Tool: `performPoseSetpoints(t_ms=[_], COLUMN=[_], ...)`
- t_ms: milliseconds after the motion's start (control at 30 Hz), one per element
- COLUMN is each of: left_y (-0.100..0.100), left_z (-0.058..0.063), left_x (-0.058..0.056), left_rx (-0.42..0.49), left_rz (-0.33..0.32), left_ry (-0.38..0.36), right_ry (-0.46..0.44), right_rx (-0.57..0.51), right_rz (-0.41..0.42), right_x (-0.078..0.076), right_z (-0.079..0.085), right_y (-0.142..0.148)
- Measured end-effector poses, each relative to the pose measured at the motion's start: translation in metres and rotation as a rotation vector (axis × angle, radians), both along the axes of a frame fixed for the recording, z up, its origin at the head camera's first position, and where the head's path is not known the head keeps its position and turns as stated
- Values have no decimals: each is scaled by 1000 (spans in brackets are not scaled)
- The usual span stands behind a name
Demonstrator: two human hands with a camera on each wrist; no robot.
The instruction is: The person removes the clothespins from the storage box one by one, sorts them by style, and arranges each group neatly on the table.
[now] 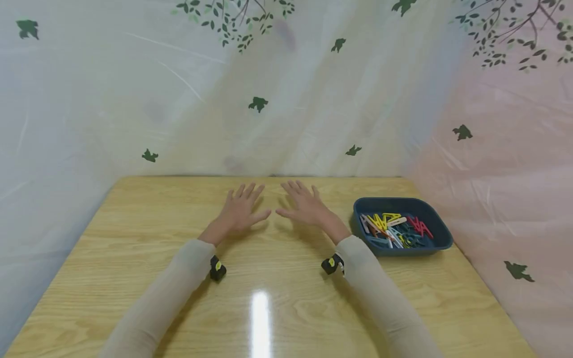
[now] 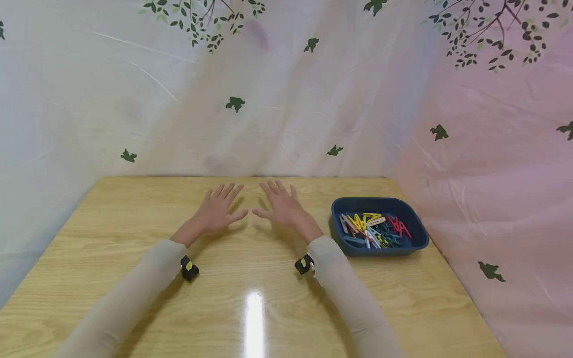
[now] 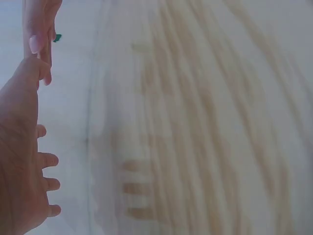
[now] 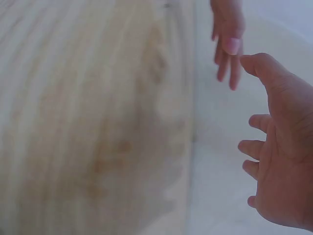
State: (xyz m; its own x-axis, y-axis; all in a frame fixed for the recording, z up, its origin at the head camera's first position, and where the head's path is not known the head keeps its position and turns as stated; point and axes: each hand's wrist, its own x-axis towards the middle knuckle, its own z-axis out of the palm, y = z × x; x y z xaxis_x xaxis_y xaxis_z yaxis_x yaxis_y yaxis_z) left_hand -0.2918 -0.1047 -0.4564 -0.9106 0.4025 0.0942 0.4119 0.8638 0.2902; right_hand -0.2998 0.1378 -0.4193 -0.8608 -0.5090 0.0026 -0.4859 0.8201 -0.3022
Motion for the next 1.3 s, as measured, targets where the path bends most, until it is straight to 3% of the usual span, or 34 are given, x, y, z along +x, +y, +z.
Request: performPoseSetpoints(t_ms=[133, 367, 600, 833, 1000, 1300], left_y=[9, 40, 88, 138, 168, 215], left_z=[2, 8, 14, 15, 15, 5], left_x=[1, 3, 11, 27, 37, 50], left_rx=[96, 414, 771, 1074, 1189, 1213], left_rz=[0, -13, 1, -24, -16, -50], left_ry=[9, -52, -255, -453, -540, -604], right_ry=[2, -3, -20, -84, -87, -124], right_rx=[-17, -25, 0, -17, 27, 91], right_rz=[-4, -16, -63, -158, -249, -363], right_x=[3, 5, 4, 0, 1, 21], right_z=[18, 55, 79, 82, 79, 71], right_y=[8, 42, 97, 172, 229, 302])
